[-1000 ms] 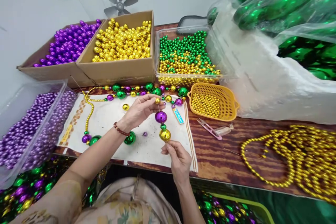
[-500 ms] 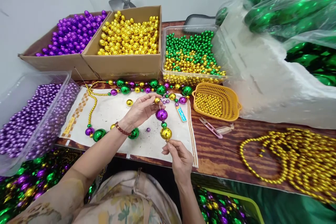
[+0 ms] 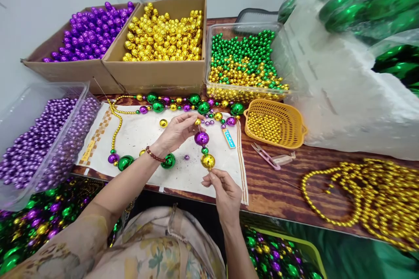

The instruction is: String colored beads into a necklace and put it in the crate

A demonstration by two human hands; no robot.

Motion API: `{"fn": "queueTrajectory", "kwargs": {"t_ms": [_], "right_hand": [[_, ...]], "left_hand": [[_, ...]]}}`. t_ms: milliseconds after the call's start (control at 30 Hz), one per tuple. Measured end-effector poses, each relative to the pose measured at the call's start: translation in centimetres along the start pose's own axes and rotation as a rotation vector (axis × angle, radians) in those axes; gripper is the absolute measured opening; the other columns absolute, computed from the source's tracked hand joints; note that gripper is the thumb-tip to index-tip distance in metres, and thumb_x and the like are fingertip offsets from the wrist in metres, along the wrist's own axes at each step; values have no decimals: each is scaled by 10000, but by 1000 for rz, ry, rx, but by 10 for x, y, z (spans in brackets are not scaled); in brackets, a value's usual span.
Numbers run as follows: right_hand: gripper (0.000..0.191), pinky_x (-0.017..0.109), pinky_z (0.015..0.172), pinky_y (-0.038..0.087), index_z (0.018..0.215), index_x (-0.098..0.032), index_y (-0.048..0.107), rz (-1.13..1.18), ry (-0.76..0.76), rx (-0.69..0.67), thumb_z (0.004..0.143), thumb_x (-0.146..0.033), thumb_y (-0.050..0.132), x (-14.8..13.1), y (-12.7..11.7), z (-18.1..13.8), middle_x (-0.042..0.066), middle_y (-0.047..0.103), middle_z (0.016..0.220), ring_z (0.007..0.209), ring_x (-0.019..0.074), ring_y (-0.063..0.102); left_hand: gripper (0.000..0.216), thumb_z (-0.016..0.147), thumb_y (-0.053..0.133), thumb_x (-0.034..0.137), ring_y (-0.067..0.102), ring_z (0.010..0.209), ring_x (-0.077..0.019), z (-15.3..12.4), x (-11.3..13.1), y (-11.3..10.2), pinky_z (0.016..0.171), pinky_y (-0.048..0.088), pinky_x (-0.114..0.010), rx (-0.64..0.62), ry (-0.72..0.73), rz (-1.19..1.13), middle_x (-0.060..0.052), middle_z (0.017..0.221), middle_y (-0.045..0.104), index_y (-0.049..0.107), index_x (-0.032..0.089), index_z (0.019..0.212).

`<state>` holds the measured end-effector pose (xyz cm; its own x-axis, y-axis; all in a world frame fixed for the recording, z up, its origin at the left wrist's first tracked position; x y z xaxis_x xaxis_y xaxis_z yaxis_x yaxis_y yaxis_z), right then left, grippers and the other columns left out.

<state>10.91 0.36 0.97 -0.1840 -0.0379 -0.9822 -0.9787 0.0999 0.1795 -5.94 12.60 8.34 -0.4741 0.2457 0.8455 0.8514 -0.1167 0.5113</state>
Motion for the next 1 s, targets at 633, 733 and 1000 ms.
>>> {"fn": "queueTrajectory", "kwargs": {"t_ms": [633,733,1000], "right_hand": [[402,218,451,462,1103,-176,695,-90,92,143,814,-452,731,7,-33,43,34,748,883,447,78,571],[303,195,413,382,913,-165,735,-28,43,239,750,-415,786,-1,-61,55,-17,665,628,422,82,518],[279,180,382,334,736,-147,707,83,113,310,610,-351,849,12,-70,49,-32,608,505,394,83,484]], "left_hand": [[245,974,514,383,606,666,-92,15,-80,45,557,466,-205,-112,150,584,-39,912,655,614,180,1066],[278,996,471,303,670,924,-164,5,-96,59,786,514,-276,-321,180,1025,-101,1097,697,587,165,1209],[454,1056,342,378,691,1000,-211,-12,-122,69,753,505,-302,-519,116,1542,-121,1154,713,375,145,1444]]}}
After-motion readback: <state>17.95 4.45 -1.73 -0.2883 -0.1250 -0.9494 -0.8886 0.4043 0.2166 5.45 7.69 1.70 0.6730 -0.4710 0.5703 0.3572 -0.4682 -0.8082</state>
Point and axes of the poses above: each hand's wrist, its own z-axis towards the middle knuckle, its own y-axis out of the palm, x = y × z, the point moved 5 cm from there along z, towards the middle knuckle
